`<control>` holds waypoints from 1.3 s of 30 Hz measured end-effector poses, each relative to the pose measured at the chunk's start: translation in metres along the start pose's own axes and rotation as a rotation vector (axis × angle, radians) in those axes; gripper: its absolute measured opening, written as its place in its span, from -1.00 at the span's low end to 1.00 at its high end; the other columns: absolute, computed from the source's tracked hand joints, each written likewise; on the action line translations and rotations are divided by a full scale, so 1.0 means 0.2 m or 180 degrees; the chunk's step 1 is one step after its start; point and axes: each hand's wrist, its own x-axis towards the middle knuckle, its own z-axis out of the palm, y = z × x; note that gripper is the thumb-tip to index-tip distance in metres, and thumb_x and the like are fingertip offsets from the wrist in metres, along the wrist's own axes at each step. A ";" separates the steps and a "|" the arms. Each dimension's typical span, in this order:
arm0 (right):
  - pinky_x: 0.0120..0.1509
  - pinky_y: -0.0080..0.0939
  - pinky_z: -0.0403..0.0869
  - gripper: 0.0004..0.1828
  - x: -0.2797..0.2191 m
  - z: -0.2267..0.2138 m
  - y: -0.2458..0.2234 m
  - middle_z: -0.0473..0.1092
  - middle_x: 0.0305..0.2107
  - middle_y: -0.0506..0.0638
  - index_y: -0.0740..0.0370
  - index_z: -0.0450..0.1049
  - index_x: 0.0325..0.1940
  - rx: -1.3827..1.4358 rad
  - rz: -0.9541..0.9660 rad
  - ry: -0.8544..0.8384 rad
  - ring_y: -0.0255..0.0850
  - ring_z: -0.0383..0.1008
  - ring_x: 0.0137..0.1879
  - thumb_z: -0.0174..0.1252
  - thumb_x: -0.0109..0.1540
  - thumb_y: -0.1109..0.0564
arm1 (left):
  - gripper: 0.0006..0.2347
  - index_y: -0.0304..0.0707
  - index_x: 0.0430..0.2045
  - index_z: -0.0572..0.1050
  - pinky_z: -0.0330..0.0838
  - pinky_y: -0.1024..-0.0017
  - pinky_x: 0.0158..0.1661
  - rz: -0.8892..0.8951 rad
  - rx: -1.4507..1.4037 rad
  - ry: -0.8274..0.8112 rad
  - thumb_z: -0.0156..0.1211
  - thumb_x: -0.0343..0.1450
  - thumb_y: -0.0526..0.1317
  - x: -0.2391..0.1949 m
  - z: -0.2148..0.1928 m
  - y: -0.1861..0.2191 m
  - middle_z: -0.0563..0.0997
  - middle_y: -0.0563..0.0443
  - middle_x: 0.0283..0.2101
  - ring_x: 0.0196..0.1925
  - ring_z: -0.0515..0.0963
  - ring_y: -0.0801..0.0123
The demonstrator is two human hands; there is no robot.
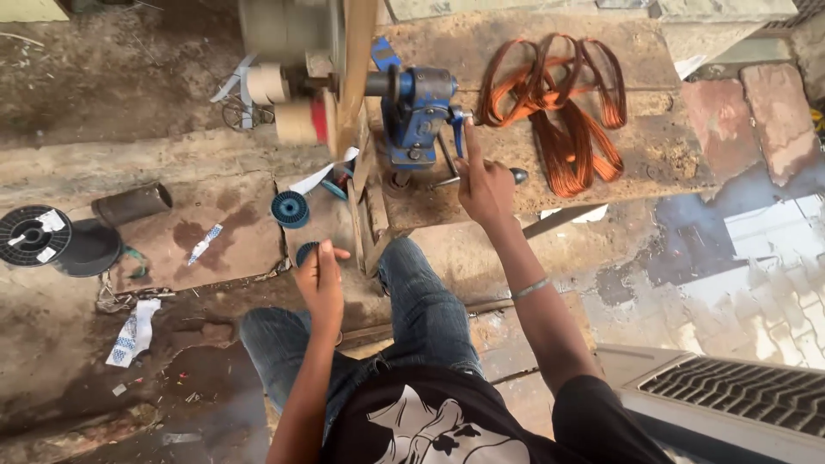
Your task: Manually wind copper wire onto a wooden jig using a hand-cranked machine to create motor coils.
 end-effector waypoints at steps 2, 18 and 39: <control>-0.56 -0.04 0.26 -0.40 0.01 0.05 0.06 0.34 -0.74 0.04 0.25 0.13 0.54 -0.0025 0.0061 -0.0255 -0.03 0.31 -0.68 0.04 0.43 0.10 | -0.63 -0.35 -0.58 0.55 -0.07 0.49 -0.62 -0.0059 -0.0078 -0.0009 0.02 0.60 -0.12 -0.01 0.00 -0.02 0.24 0.18 -0.74 -0.71 0.09 0.65; -0.54 -0.12 0.31 -0.73 0.33 -0.45 -0.06 0.38 -0.78 0.06 0.16 0.62 0.07 0.0181 -0.0212 -0.0099 -0.16 0.36 -0.69 0.16 0.38 0.04 | -0.58 -0.32 -0.68 0.49 -0.04 0.48 -0.63 -0.0120 -0.0143 0.0013 0.01 0.60 -0.10 -0.03 0.02 -0.07 0.27 0.16 -0.74 -0.71 0.11 0.64; 0.28 0.24 0.21 -0.35 0.94 -0.03 0.31 0.44 -0.09 0.01 0.04 0.54 0.15 -0.0518 0.0412 0.1313 -0.07 0.33 0.16 -0.37 0.48 -0.34 | -0.58 -0.33 -0.70 0.45 -0.05 0.48 -0.59 0.0032 -0.0160 0.0083 -0.01 0.61 -0.13 -0.04 0.04 -0.07 0.22 0.17 -0.74 -0.68 0.08 0.65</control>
